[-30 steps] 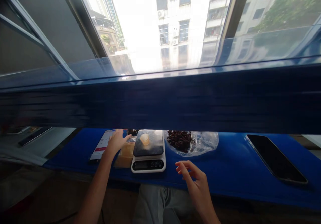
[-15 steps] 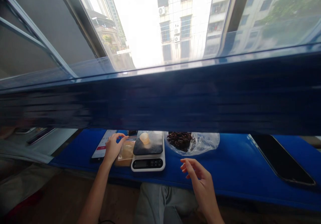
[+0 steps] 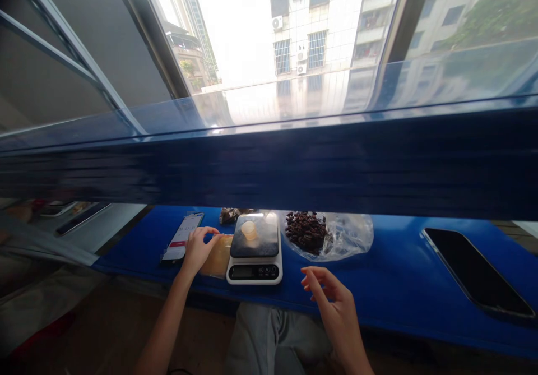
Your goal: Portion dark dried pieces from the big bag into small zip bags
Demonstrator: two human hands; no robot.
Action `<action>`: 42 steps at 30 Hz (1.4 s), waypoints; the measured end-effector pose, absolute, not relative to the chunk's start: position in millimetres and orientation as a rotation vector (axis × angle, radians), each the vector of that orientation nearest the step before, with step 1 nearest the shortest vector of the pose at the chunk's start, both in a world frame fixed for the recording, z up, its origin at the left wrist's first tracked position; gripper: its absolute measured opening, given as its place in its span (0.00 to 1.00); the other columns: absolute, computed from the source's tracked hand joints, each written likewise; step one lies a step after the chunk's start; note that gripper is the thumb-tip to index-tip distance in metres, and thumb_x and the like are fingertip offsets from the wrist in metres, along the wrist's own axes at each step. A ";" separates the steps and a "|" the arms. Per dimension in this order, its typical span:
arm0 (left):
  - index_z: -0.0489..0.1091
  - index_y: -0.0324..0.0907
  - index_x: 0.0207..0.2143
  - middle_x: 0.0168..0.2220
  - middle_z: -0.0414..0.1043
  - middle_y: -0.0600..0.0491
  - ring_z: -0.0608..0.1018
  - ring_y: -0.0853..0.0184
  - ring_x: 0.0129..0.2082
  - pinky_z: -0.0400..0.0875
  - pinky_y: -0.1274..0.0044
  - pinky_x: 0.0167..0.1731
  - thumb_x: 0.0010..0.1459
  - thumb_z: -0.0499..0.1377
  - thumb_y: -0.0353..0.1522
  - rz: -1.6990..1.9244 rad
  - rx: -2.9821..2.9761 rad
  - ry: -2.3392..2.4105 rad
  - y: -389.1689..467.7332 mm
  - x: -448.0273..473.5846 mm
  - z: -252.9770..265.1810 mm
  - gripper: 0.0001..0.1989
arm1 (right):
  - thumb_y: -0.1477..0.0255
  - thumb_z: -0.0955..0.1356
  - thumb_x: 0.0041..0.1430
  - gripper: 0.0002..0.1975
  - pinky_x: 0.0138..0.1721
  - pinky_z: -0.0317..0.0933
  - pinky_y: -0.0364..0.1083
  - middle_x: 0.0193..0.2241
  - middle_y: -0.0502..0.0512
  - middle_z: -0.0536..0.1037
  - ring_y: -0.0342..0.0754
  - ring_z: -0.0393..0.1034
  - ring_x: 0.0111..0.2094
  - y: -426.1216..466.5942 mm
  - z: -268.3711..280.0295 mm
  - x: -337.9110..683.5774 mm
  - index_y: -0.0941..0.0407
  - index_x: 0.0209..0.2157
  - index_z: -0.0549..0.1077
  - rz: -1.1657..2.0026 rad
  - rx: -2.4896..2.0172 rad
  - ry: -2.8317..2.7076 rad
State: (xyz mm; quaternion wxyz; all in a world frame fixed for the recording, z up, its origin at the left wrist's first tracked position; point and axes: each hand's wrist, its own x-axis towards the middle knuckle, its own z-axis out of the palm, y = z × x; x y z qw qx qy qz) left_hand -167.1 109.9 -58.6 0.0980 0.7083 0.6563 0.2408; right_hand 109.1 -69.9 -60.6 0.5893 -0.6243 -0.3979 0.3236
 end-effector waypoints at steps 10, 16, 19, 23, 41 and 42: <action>0.73 0.45 0.36 0.41 0.73 0.49 0.71 0.54 0.44 0.64 0.65 0.45 0.55 0.59 0.37 0.792 2.152 1.959 104.5 -163.5 -68.1 0.08 | 0.53 0.70 0.49 0.20 0.25 0.67 0.43 0.24 0.56 0.78 0.50 0.74 0.26 -67.6 -62.8 107.8 0.56 0.29 0.79 0.750 -1.507 -0.951; 0.72 0.44 0.34 0.39 0.71 0.49 0.72 0.55 0.43 0.65 0.66 0.45 0.55 0.59 0.36 0.856 2.140 1.987 104.2 -163.9 -78.6 0.06 | 0.53 0.70 0.50 0.19 0.25 0.67 0.43 0.24 0.56 0.78 0.50 0.74 0.26 -69.2 -60.6 106.3 0.56 0.30 0.79 0.761 -1.497 -0.934; 0.71 0.44 0.34 0.40 0.71 0.48 0.72 0.55 0.43 0.66 0.65 0.44 0.55 0.59 0.35 0.908 2.141 1.976 104.1 -164.1 -80.6 0.06 | 0.53 0.70 0.49 0.19 0.24 0.67 0.43 0.24 0.55 0.78 0.50 0.73 0.26 -70.4 -58.5 106.5 0.56 0.29 0.79 0.764 -1.492 -0.919; 0.71 0.43 0.33 0.39 0.71 0.48 0.73 0.56 0.43 0.66 0.66 0.43 0.56 0.58 0.34 0.957 2.154 1.927 105.3 -163.0 -80.8 0.05 | 0.54 0.70 0.49 0.18 0.25 0.67 0.42 0.24 0.55 0.78 0.49 0.73 0.26 -71.6 -57.6 106.0 0.56 0.29 0.79 0.770 -1.492 -0.928; 0.68 0.39 0.51 0.51 0.72 0.41 0.70 0.52 0.54 0.64 0.66 0.51 0.55 0.62 0.34 0.964 2.247 1.833 144.1 -125.5 -45.5 0.21 | 0.52 0.70 0.48 0.21 0.26 0.66 0.43 0.25 0.56 0.78 0.50 0.73 0.27 -70.7 -61.8 104.4 0.57 0.29 0.79 0.802 -1.528 -0.976; 0.69 0.38 0.50 0.49 0.73 0.40 0.72 0.51 0.53 0.65 0.65 0.50 0.55 0.62 0.34 0.943 2.230 1.843 151.3 -125.2 -46.8 0.20 | 0.52 0.70 0.48 0.21 0.26 0.66 0.43 0.25 0.56 0.78 0.50 0.73 0.27 -71.2 -62.8 105.3 0.57 0.29 0.79 0.806 -1.529 -0.977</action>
